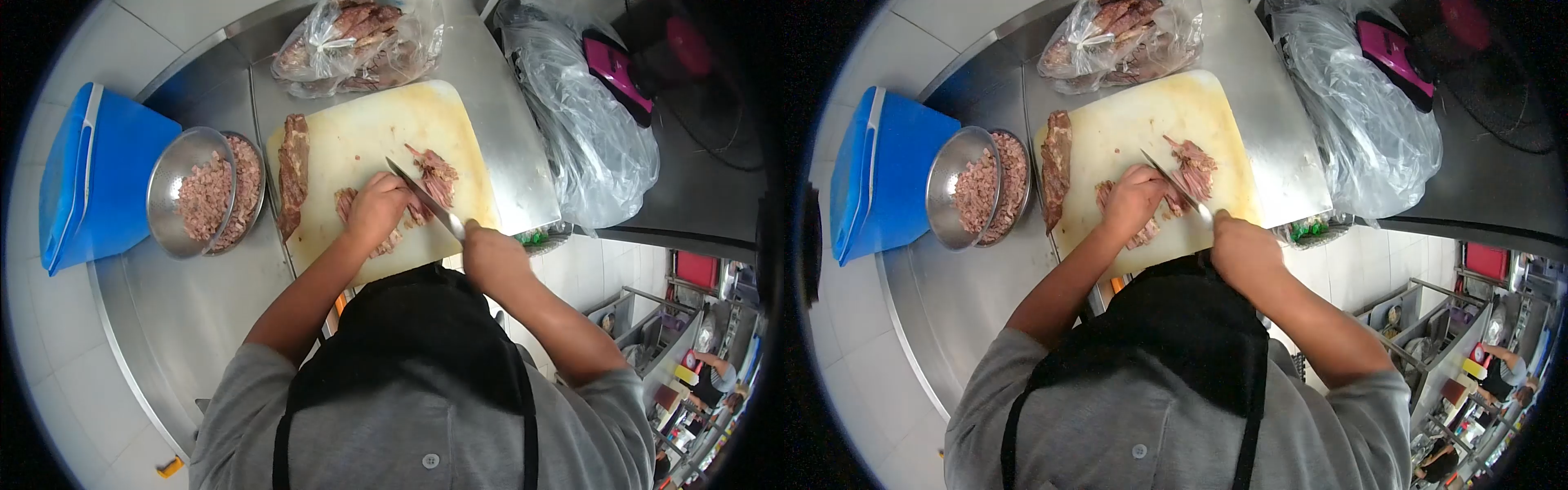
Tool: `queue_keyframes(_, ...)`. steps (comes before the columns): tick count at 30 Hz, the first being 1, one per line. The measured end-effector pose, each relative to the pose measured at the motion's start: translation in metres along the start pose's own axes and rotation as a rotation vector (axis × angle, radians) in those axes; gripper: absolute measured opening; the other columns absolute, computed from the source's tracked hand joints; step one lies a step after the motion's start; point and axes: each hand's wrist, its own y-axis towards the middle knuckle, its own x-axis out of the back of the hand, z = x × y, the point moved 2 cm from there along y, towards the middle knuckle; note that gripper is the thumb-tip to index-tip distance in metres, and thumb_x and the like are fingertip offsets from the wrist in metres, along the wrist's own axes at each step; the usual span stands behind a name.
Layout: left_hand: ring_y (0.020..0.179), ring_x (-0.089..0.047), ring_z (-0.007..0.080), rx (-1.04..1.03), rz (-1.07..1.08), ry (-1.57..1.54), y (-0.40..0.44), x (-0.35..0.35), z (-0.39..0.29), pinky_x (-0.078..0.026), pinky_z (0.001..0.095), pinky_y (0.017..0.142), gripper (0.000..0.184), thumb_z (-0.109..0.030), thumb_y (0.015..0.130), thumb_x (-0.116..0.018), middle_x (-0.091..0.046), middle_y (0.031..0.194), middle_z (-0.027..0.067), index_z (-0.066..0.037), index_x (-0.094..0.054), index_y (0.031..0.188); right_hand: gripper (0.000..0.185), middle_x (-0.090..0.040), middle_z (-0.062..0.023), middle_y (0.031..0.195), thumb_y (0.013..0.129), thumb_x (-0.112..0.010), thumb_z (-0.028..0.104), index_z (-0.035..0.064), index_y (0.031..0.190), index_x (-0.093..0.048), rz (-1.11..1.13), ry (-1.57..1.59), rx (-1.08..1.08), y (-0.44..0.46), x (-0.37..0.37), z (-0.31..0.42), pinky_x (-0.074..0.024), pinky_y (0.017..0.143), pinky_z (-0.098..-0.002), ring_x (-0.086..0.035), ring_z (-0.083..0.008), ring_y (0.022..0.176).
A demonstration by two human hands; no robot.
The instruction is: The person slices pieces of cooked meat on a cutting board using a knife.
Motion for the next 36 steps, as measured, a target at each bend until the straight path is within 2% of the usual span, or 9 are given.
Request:
queue_keyframes(4,0.099,-0.064,0.0284,0.0,0.026,0.001,0.0,0.003,0.001,-0.054,0.038,0.085,0.007,-0.003,0.08,-0.071,-0.069,0.096,0.0069,-0.006,-0.075,0.086,0.02,-0.072,-0.0267,0.094,0.091,-0.049,0.006,-0.0026,0.107,-0.059,-0.022,-0.012,0.05,0.01,0.013,0.003,-0.0569,0.079,-0.0503,-0.072,-0.0423,0.088)
queue_keyframes(5,0.098,-0.064,0.0285,0.002,0.045,0.008,0.0,0.004,0.001,-0.054,0.0381,0.085,0.007,-0.003,0.081,-0.071,-0.069,0.096,0.007,-0.006,-0.075,0.086,0.023,-0.071,-0.0243,0.086,0.099,-0.053,0.021,-0.0008,0.106,-0.056,-0.068,-0.026,0.088,0.013,0.003,-0.005,-0.0554,0.073,-0.0528,-0.071,-0.042,0.082)
queue_keyframes(6,0.098,-0.064,0.0285,0.0,0.046,0.008,0.001,0.005,-0.001,-0.054,0.0381,0.085,0.007,-0.003,0.081,-0.071,-0.069,0.096,0.007,-0.006,-0.075,0.086,0.023,-0.071,-0.0243,0.086,0.099,-0.053,0.021,-0.0008,0.106,-0.056,-0.07,-0.025,0.086,0.006,0.01,-0.003,-0.0554,0.073,-0.0528,-0.071,-0.042,0.082)
queue_keyframes(8,0.097,-0.065,0.0289,0.072,0.056,0.047,0.0,0.006,-0.003,-0.055,0.038,0.085,0.007,-0.003,0.081,-0.072,-0.069,0.095,0.0071,-0.006,-0.075,0.086,0.02,-0.072,-0.0264,0.093,0.091,-0.049,0.006,-0.0021,0.107,-0.059,0.014,-0.017,0.015,-0.015,0.029,0.003,-0.0571,0.077,-0.0506,-0.072,-0.0421,0.087)
queue_keyframes(14,0.097,-0.065,0.0286,0.03,-0.031,0.03,-0.004,-0.002,0.001,-0.055,0.0382,0.084,0.006,-0.005,0.08,-0.075,-0.07,0.096,0.0071,-0.006,-0.075,0.086,0.019,-0.072,-0.026,0.092,0.092,-0.048,0.007,-0.0014,0.105,-0.059,-0.131,0.034,0.116,0.027,-0.012,-0.002,-0.0572,0.075,-0.0512,-0.072,-0.0423,0.084)
queue_keyframes(19,0.097,-0.065,0.0287,0.085,-0.005,-0.002,-0.007,-0.004,0.009,-0.055,0.0383,0.084,0.007,-0.005,0.079,-0.076,-0.071,0.098,0.0076,-0.005,-0.074,0.086,0.018,-0.072,-0.0256,0.088,0.091,-0.048,0.005,-0.0019,0.104,-0.059,0.081,-0.026,-0.037,-0.018,0.027,0.002,-0.0567,0.076,-0.0514,-0.072,-0.0422,0.084)
queue_keyframes(26,0.094,-0.066,0.0294,0.051,-0.037,-0.028,-0.009,-0.005,0.012,-0.055,0.0384,0.082,0.007,-0.004,0.078,-0.077,-0.071,0.098,0.0086,-0.004,-0.074,0.084,0.02,-0.072,-0.0264,0.091,0.093,-0.048,0.008,-0.0023,0.107,-0.059,-0.057,0.062,0.082,0.023,-0.002,0.001,-0.0564,0.078,-0.0512,-0.071,-0.0427,0.087)
queue_keyframes(32,0.093,-0.067,0.0291,0.037,-0.054,-0.045,-0.008,-0.003,0.009,-0.056,0.0377,0.082,0.009,-0.002,0.077,-0.077,-0.07,0.096,0.0083,-0.004,-0.074,0.084,0.02,-0.071,-0.0272,0.091,0.092,-0.049,0.007,-0.0018,0.107,-0.058,0.089,0.033,-0.026,-0.016,0.014,0.0,-0.0563,0.079,-0.0517,-0.072,-0.0427,0.088)
queue_keyframes(36,0.093,-0.067,0.0286,0.022,-0.033,-0.018,-0.007,-0.001,0.007,-0.056,0.0372,0.081,0.008,-0.003,0.077,-0.078,-0.07,0.096,0.008,-0.005,-0.074,0.084,0.025,-0.071,-0.0265,0.09,0.099,-0.052,0.023,-0.001,0.107,-0.057,-0.027,0.086,0.011,0.015,-0.013,0.003,-0.0551,0.078,-0.0539,-0.071,-0.0436,0.086)
